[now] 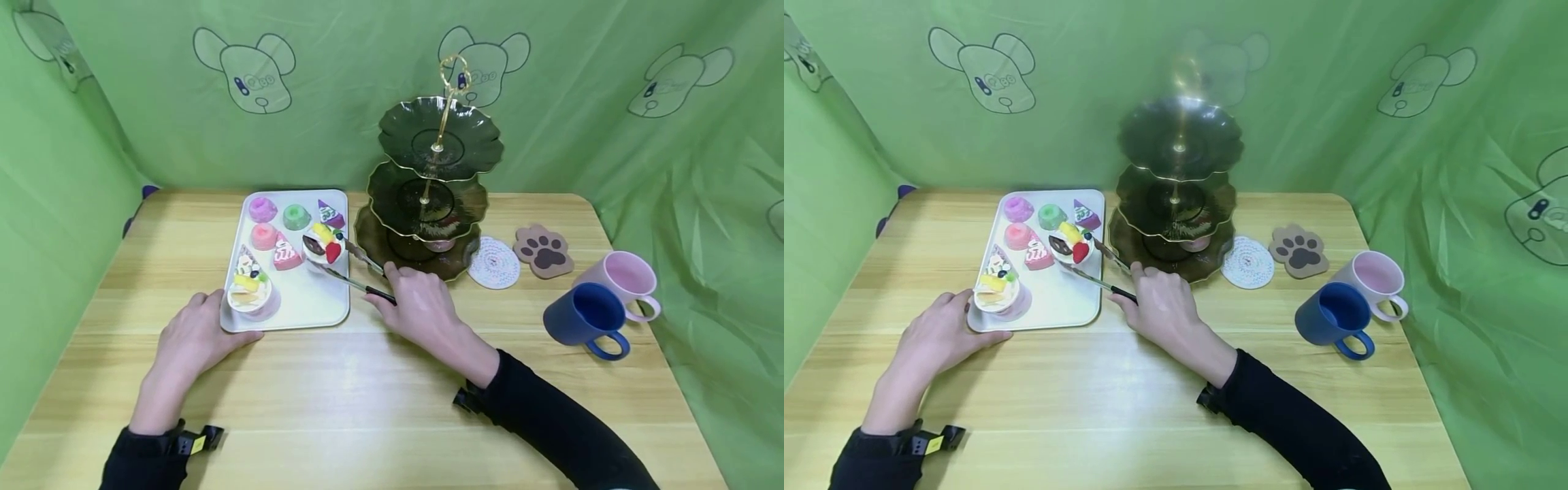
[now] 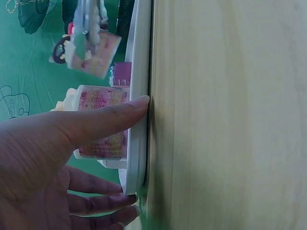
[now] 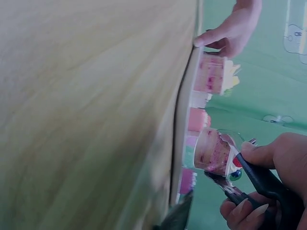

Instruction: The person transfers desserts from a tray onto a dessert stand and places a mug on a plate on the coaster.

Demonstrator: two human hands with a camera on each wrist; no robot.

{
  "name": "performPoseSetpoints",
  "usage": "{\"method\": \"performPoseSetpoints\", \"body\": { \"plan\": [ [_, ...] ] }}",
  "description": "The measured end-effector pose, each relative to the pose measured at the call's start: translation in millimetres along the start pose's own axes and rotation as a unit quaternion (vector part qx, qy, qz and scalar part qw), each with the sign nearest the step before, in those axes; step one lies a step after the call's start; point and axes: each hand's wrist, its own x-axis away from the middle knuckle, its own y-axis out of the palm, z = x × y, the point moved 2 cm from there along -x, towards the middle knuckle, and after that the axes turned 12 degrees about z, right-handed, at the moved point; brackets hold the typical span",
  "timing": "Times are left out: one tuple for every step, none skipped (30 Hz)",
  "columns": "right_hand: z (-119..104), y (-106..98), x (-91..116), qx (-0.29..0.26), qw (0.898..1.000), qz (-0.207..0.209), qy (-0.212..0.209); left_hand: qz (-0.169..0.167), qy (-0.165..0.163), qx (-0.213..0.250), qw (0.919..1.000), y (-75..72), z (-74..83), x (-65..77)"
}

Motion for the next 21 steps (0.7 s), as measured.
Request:
{"method": "performPoseSetpoints", "body": {
  "plan": [
    [0,-3,1,-0.001,1.0,0.005,-0.002,0.0,0.0,0.0,1.0,0.2,0.1,-0.1],
    [1,-7,1,-0.002,1.0,0.008,-0.003,0.0,0.001,-0.001,1.0,0.3,0.2,-0.2],
    [1,-10,2,-0.004,1.0,0.01,-0.004,0.0,0.001,-0.001,1.0,0.3,0.2,-0.2],
    [2,-14,3,-0.005,1.0,0.013,-0.006,0.0,0.002,-0.001,1.0,0.3,0.2,-0.1],
    [2,-17,3,-0.007,1.0,0.015,-0.006,0.001,0.002,-0.001,1.0,0.4,0.3,-0.1],
    [3,-21,4,-0.007,1.0,0.016,-0.006,0.002,0.003,0.0,1.0,0.4,0.3,0.1],
    [4,-24,5,-0.006,1.0,0.016,-0.006,0.002,0.003,0.0,1.0,0.7,0.2,0.3],
    [5,-27,6,-0.004,1.0,0.016,-0.006,0.002,0.003,0.001,1.0,0.8,0.1,0.6],
    [6,-29,7,-0.001,1.0,0.016,-0.005,0.001,0.003,0.002,1.0,1.1,0.0,0.8],
    [8,-32,9,0.002,1.0,0.016,-0.003,0.001,0.003,0.002,1.0,1.4,-0.1,0.9],
    [9,-34,10,0.004,1.0,0.016,-0.001,0.0,0.002,0.003,1.0,1.7,-0.2,1.0],
    [11,-36,12,0.008,1.0,0.017,0.001,-0.001,0.001,0.003,1.0,2.0,-0.3,1.0],
    [13,-37,13,0.011,1.0,0.018,0.003,-0.002,0.001,0.003,1.0,2.3,-0.3,0.9],
    [14,-39,15,0.013,1.0,0.018,0.006,-0.002,0.001,0.003,1.0,2.7,-0.3,0.7],
    [16,-40,16,0.015,1.0,0.019,0.009,-0.002,0.0,0.003,1.0,3.0,-0.4,0.4],
    [18,-41,17,0.016,1.0,0.019,0.011,-0.002,-0.001,0.002,1.0,3.1,-0.4,0.2],
    [20,-41,19,0.016,1.0,0.019,0.013,-0.002,-0.002,0.002,1.0,3.2,-0.5,0.0],
    [22,-42,20,0.018,1.0,0.019,0.015,-0.002,-0.002,0.001,1.0,3.3,-0.6,-0.3],
    [25,-42,22,0.019,1.0,0.018,0.018,-0.001,-0.001,0.001,1.0,3.3,-0.6,-0.5],
    [27,-42,23,0.02,0.999,0.017,0.02,-0.002,-0.001,0.001,1.0,3.2,-0.6,-0.7],
    [29,-42,25,0.02,0.999,0.016,0.024,-0.002,0.0,0.001,1.0,3.2,-0.6,-1.0]
  ]
}}
